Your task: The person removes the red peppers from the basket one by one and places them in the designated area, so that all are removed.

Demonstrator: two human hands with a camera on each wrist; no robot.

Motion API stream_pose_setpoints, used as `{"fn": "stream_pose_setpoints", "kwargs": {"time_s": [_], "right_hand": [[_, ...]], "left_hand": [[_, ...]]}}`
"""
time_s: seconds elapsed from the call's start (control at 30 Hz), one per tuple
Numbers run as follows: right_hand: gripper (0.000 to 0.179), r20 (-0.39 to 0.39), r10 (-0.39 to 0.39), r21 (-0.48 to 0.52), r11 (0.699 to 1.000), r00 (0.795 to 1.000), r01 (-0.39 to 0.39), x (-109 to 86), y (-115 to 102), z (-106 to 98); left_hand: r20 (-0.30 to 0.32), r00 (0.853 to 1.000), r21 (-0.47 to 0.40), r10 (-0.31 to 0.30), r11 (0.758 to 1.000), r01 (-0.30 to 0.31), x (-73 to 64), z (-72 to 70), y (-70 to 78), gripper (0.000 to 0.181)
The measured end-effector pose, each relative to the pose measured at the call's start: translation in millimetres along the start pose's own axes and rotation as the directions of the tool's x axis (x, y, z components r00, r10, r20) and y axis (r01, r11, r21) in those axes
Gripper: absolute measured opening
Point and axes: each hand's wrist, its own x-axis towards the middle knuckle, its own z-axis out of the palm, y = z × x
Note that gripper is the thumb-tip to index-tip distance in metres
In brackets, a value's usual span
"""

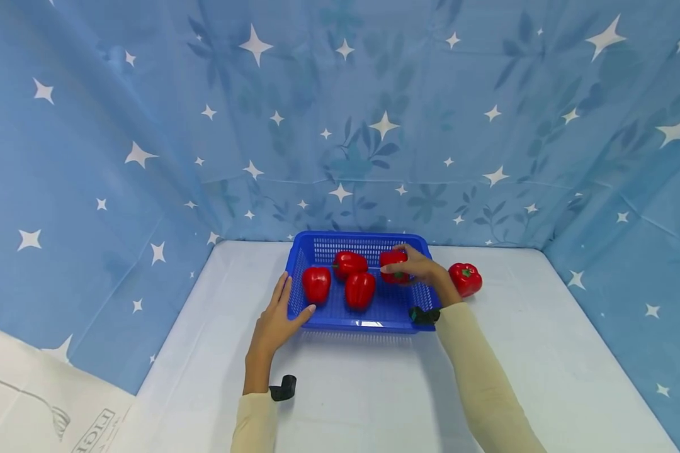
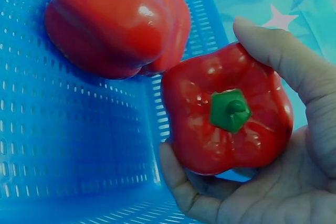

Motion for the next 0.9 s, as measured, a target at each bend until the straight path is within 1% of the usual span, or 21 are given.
{"fn": "stream_pose_setpoints", "kwargs": {"time_s": [0.1,0.23,0.4,0.57,0.67,0.9], "right_hand": [[0.093,-0.027,-0.027,-0.03,0.999,0.999,0.027,-2.0,-1.4,-1.2],[0.092,-0.041,-0.076,-0.044,0.996,0.996,0.074,-5.2,-3.0,-1.7],[0.09,-0.055,-0.134,-0.072,0.989,0.989,0.13,-11.4,-3.1,-3.7],[0.086,-0.059,-0.211,-0.11,0.973,0.976,0.203,-17.5,-2.0,-7.7],[0.086,-0.059,-0.247,-0.114,0.964,0.967,0.24,-20.2,-2.2,-10.3],[0.091,-0.076,-0.259,-0.095,0.963,0.963,0.251,-27.4,-2.6,-15.9]], "left_hand": [[-0.012,1.0,0.0,0.007,1.0,-0.007,0.1,0.0,-0.3,0.095],[-0.023,1.0,0.003,0.012,1.0,-0.012,0.6,0.4,-1.2,0.094],[-0.016,1.0,0.006,0.02,1.0,-0.02,0.9,1.2,-2.0,0.094],[-0.022,0.999,0.0,0.023,1.0,-0.023,0.6,1.4,-2.7,0.094],[-0.026,0.999,-0.001,0.023,1.0,-0.023,0.9,1.8,-3.2,0.093],[-0.019,1.0,-0.003,0.02,1.0,-0.02,1.6,2.6,-3.4,0.093]]}}
